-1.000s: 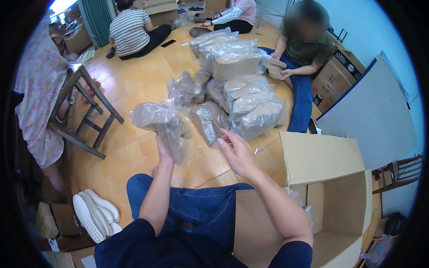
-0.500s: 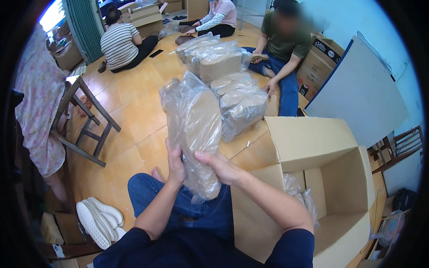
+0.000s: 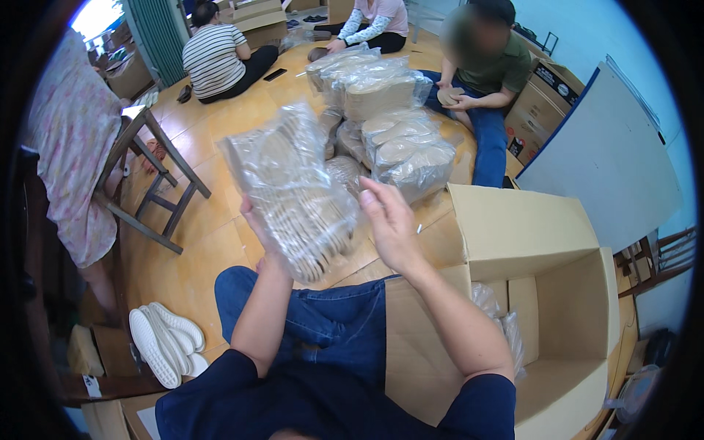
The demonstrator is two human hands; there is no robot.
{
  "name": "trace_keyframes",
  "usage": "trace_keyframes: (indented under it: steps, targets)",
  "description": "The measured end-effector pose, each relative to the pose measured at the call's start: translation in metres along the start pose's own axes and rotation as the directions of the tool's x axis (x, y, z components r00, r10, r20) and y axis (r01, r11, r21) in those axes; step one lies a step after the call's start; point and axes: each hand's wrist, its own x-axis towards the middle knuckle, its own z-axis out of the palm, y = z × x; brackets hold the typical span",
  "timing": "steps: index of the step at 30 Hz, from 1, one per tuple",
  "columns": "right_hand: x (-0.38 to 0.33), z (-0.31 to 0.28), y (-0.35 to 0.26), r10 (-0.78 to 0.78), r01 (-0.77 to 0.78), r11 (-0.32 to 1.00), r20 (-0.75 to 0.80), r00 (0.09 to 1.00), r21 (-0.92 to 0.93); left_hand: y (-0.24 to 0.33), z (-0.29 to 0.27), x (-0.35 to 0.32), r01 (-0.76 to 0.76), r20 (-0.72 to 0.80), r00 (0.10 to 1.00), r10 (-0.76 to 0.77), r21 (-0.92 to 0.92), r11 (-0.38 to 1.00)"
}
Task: The person sits on the floor and repeatedly picks up stacks of shoe insoles, wraps them in plastic bags, and places them into a cardboard box. The person handles the insoles by hand, inspecting them briefly before packaging.
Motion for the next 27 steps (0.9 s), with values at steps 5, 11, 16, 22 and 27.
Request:
trace_keyframes:
  steps: [5, 11, 16, 22, 27]
  targets:
    - [-0.009, 0.018, -0.014, -0.358, 0.349, 0.905, 0.007, 0.934, -0.243, 0.029, -0.014, 0.014, -0.119, 0.139, 0.981, 0.133, -0.104, 0.987]
    - [-0.013, 0.014, -0.025, -0.191, 0.206, 0.919, 0.080, 0.978, -0.337, 0.020, -0.017, -0.001, -0.206, 0.041, 0.978, 0.206, -0.003, 0.979]
    - [-0.020, 0.011, -0.019, -0.483, 0.497, 0.867, -0.330, 0.811, -0.047, 0.016, -0.008, 0.008, -0.261, -0.042, 0.964, 0.263, 0.037, 0.965]
    - [-0.034, 0.022, -0.028, -0.388, 0.445, 0.842, 0.232, 0.892, -0.303, 0.021, -0.001, 0.011, -0.315, -0.015, 0.949, 0.315, 0.019, 0.949]
    - [-0.032, 0.032, -0.020, -0.386, 0.459, 0.808, 0.257, 0.886, -0.368, 0.009, 0.003, -0.011, -0.277, 0.025, 0.961, 0.276, 0.133, 0.952]
